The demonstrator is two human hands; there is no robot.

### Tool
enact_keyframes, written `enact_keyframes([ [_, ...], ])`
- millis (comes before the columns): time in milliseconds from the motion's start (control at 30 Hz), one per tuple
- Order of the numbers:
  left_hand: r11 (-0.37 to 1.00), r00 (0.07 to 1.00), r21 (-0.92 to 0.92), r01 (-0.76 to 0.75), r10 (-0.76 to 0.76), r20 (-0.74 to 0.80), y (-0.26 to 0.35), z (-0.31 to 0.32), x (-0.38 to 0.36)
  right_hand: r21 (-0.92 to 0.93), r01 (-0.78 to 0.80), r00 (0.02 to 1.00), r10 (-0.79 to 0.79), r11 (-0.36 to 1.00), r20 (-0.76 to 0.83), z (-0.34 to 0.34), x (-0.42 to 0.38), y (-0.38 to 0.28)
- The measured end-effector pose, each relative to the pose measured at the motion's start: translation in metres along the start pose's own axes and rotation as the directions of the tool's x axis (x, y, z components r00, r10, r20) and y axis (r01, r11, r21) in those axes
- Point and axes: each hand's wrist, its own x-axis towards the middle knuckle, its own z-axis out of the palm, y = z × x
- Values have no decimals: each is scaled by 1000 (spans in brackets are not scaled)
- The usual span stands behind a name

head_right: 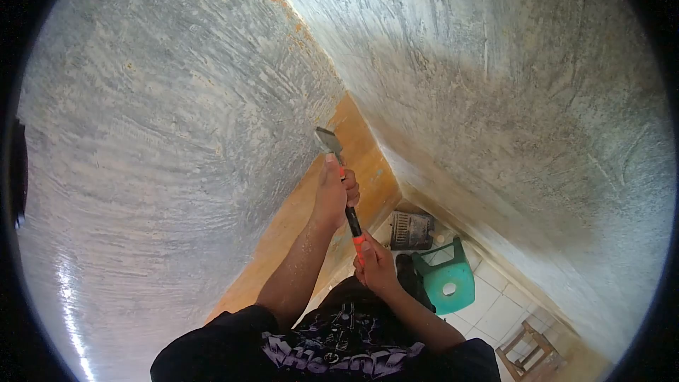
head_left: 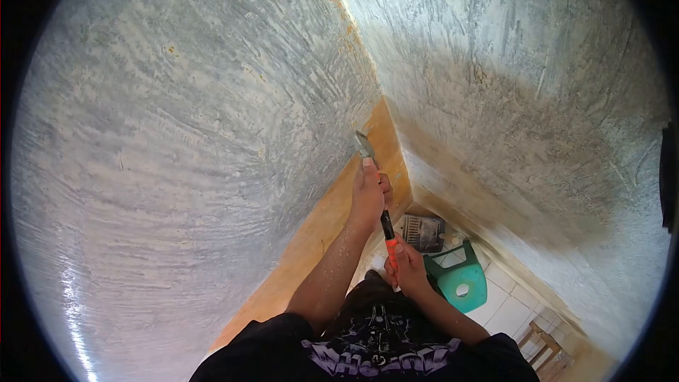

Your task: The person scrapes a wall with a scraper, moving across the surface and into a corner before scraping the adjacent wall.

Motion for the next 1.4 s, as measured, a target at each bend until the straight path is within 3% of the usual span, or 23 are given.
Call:
enact_keyframes([
  [433,999,1000,25,-29,29,-2,6,32,26,-30,29,997,-31,999,-77,-12,17,-19],
  [700,999,999,-6,-39,39,-29,-4,-1,-9,-68,-16,999,19,998,38,-4,-8,-7],
  [800,999,998,-7,-41,41,-46,-7,-1,-5,-76,8,1000,-8,997,3,-2,-5,-5],
  [1000,988,997,-143,-56,62,35,-11,-4,-3,-182,80,995,-89,980,-40,-14,3,5],
  [1400,990,998,-126,-69,70,4,-14,-5,-3,-92,51,993,-60,994,-97,-15,6,18],
])
